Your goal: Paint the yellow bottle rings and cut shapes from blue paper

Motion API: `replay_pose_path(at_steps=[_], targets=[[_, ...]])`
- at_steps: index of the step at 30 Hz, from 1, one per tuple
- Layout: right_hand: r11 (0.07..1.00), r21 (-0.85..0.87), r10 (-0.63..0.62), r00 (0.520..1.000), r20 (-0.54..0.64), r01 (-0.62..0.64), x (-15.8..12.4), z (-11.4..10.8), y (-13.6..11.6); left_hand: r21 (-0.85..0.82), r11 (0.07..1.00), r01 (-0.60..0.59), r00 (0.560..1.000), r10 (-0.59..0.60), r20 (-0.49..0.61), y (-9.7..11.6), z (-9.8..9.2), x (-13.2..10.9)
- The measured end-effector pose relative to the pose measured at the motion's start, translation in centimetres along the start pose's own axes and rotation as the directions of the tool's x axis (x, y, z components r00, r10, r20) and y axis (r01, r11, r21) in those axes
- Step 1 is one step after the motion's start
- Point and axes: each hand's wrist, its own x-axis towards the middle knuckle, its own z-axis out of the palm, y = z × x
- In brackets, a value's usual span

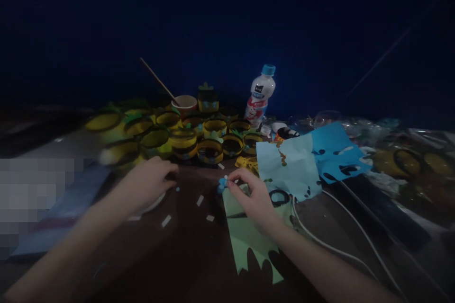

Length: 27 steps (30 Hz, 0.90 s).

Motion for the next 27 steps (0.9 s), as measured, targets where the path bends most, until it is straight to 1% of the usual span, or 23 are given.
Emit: replay_pose_path(at_steps=[4,7,13,23,27], targets=[[1.0,0.0,-0.011,1.0,-0.002,0.011,0.0,0.0,0.0,0.007,1.0,-0.023,1.0,0.023,0.011,0.6,-0.1,-0.2],[1.0,-0.002,-0.013,1.0,-0.001,0.013,0.1,0.0,0.0,0.006,1.0,-0.024,0.999,0.023,0.028,0.7,-0.2,-0.3],[1.0,0.008,-0.002,1.0,0.011,0.002,-0.1,0.0,0.0,0.036,0.999,-0.028,0.999,0.027,0.023,0.9,-0.1,-0.1],[1.0,0.009,-0.005,1.0,0.017,0.004,0.1,0.0,-0.1,-0.001,1.0,-0.032,0.997,0.032,0.069,0.5,0.2,-0.1],[1.0,0.006,0.003,1.0,0.024,-0.003,0.0,-0.1,-0.1,-0.051,0.999,-0.012,1.0,0.013,0.029,1.5,-0.3,-0.8]])
